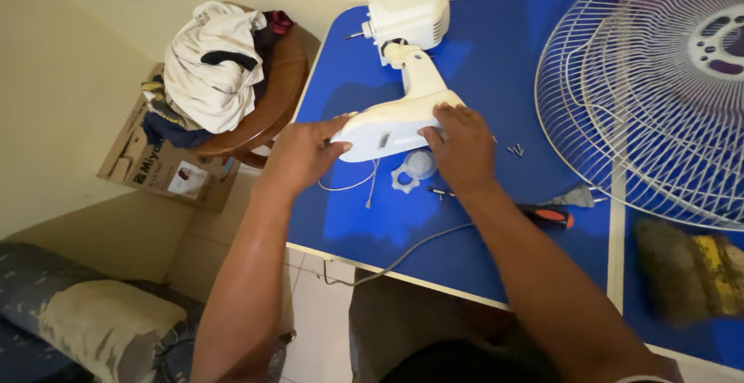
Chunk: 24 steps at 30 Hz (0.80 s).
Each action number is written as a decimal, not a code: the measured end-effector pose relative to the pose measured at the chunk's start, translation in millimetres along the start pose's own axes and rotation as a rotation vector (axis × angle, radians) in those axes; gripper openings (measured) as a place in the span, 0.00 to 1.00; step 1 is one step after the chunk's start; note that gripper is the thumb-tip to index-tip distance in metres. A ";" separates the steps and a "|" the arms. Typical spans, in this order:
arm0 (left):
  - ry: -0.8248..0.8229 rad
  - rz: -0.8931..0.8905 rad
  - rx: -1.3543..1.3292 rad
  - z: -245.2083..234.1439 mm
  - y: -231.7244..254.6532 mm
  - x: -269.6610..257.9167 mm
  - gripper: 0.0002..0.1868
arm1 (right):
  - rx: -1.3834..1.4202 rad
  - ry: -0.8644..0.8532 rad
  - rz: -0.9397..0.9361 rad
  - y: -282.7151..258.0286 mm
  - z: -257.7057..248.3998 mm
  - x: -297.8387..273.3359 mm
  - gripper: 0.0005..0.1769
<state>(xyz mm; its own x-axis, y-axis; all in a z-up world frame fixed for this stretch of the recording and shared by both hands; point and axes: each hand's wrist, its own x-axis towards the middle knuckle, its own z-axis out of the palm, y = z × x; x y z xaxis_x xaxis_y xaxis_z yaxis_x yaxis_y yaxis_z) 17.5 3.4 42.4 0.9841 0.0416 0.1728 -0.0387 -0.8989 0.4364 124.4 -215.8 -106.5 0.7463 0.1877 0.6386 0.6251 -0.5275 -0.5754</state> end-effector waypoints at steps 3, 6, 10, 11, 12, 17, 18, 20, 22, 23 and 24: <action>0.019 -0.043 -0.016 2.1 -0.6 -2.3 0.25 | 0.027 -0.026 0.014 -2.0 -3.5 1.2 0.25; -0.029 -0.142 0.060 3.3 -0.8 1.5 0.25 | 0.030 0.005 -0.005 -4.2 -5.5 1.9 0.24; 0.028 0.103 0.030 9.4 -0.1 7.9 0.30 | 0.047 -0.013 0.012 -2.8 -7.4 3.3 0.23; 0.019 0.058 0.014 10.5 -0.6 6.8 0.31 | 0.066 -0.026 0.033 -0.8 -7.7 3.6 0.22; 0.010 0.014 -0.001 11.2 -1.4 7.2 0.31 | 0.085 -0.040 0.054 1.7 -7.7 4.2 0.22; -0.014 -0.066 0.029 14.9 -3.9 5.5 0.29 | 0.040 -0.133 -0.042 25.8 -9.4 11.0 0.26; -0.010 -0.062 0.033 14.5 -2.6 6.3 0.29 | 0.018 -0.131 -0.062 28.9 -9.2 12.6 0.28; 0.004 -0.045 0.036 14.5 -0.8 6.7 0.29 | 0.089 -0.203 0.007 34.5 -8.7 12.9 0.31; -0.004 -0.071 0.041 15.1 0.2 6.7 0.29 | 0.131 -0.235 0.054 38.4 -7.9 12.4 0.31; -0.019 -0.105 0.042 15.1 -0.1 6.0 0.29 | 0.135 -0.233 0.065 39.7 -7.8 11.5 0.30; -0.035 -0.140 0.044 15.7 -0.4 5.5 0.29 | 0.140 -0.232 0.076 40.9 -8.3 10.7 0.29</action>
<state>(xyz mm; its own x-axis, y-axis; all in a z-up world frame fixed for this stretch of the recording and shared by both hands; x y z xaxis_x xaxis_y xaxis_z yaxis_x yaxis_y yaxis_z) 25.7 -2.8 29.4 0.9848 0.1534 0.0814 0.1065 -0.9036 0.4149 156.1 -242.2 -118.8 0.8147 0.3447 0.4663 0.5786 -0.4311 -0.6924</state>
